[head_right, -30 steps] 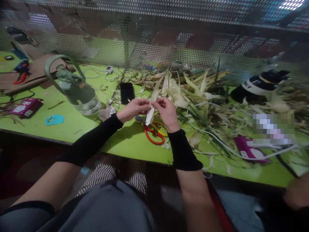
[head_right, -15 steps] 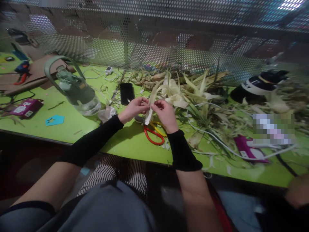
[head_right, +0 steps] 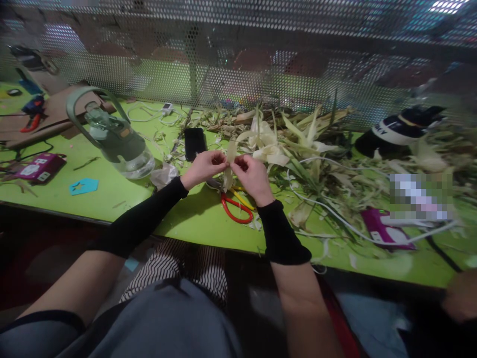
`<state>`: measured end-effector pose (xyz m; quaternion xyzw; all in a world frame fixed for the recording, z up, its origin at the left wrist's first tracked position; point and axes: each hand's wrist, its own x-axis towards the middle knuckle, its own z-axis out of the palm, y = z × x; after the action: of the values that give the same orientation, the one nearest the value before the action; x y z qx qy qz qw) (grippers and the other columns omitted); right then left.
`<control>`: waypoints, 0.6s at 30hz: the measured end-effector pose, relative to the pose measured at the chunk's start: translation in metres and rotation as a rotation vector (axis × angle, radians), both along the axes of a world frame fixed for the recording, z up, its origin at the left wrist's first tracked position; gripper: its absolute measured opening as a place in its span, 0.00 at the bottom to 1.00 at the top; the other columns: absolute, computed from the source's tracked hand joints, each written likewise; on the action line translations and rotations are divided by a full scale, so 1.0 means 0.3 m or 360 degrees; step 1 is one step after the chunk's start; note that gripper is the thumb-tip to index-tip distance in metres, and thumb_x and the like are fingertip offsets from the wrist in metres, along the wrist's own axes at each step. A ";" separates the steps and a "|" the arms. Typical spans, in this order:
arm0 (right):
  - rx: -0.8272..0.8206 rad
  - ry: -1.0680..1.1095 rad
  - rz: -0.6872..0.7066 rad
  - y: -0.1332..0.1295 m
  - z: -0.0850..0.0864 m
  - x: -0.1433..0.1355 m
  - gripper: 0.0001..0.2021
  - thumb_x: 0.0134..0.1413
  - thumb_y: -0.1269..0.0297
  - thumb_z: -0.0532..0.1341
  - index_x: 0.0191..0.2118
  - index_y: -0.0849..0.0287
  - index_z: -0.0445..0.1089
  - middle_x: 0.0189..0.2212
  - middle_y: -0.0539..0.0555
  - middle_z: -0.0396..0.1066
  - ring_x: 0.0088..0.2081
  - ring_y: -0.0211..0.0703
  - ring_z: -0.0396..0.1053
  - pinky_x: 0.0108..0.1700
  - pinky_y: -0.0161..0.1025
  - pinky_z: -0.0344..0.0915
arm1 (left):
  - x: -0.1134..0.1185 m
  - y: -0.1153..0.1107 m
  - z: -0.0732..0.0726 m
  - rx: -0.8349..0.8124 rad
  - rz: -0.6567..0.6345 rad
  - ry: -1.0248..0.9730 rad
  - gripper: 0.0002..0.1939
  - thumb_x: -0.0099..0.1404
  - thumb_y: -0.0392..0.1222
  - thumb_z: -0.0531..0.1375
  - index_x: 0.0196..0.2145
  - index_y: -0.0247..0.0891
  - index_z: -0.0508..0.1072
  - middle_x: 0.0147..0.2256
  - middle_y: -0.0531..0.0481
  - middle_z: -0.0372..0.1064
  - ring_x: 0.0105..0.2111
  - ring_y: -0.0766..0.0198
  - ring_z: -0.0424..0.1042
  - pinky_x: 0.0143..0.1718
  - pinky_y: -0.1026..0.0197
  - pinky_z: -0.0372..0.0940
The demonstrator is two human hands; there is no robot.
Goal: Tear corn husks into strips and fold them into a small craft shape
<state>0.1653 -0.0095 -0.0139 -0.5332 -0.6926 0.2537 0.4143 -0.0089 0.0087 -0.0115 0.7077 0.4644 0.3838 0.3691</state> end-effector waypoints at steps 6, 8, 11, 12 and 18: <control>0.0063 -0.0436 -0.0002 -0.018 0.017 -0.008 0.07 0.58 0.59 0.61 0.31 0.55 0.70 0.29 0.56 0.76 0.31 0.48 0.70 0.38 0.44 0.64 | -0.004 -0.013 0.016 0.0132 0.0023 0.0330 0.04 0.61 0.35 0.62 0.28 0.34 0.73 0.28 0.52 0.70 0.29 0.67 0.63 0.33 0.63 0.53; 0.0122 -0.0535 -0.0033 -0.022 0.017 -0.016 0.06 0.58 0.61 0.61 0.31 0.56 0.70 0.29 0.57 0.76 0.31 0.50 0.70 0.38 0.45 0.63 | -0.002 -0.016 0.013 0.0187 0.0043 0.0405 0.04 0.61 0.35 0.61 0.28 0.34 0.73 0.28 0.51 0.71 0.28 0.67 0.62 0.33 0.63 0.52; 0.0202 -0.0639 -0.0066 -0.020 0.007 -0.022 0.05 0.59 0.63 0.59 0.32 0.56 0.70 0.31 0.59 0.76 0.32 0.51 0.70 0.38 0.44 0.63 | 0.004 -0.021 0.000 0.0279 0.0080 0.0500 0.04 0.63 0.36 0.61 0.30 0.35 0.73 0.29 0.49 0.72 0.28 0.66 0.61 0.32 0.62 0.50; 0.0226 -0.0676 -0.0068 -0.018 0.002 -0.022 0.05 0.59 0.64 0.59 0.32 0.56 0.70 0.31 0.59 0.76 0.32 0.51 0.70 0.37 0.44 0.62 | 0.007 -0.023 -0.004 0.0307 0.0096 0.0528 0.04 0.64 0.36 0.60 0.31 0.35 0.73 0.30 0.48 0.72 0.28 0.65 0.61 0.32 0.61 0.50; 0.0333 -0.0767 -0.0083 -0.011 -0.014 -0.021 0.05 0.60 0.64 0.57 0.34 0.55 0.68 0.32 0.61 0.76 0.34 0.54 0.70 0.38 0.46 0.62 | 0.022 -0.030 -0.015 0.0310 0.0201 0.0473 0.05 0.64 0.38 0.60 0.31 0.35 0.74 0.31 0.47 0.73 0.31 0.63 0.65 0.34 0.61 0.54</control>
<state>0.1590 -0.0129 -0.0180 -0.5501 -0.7798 0.0355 0.2968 -0.0023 -0.0003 -0.0159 0.7585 0.5179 0.3404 0.2015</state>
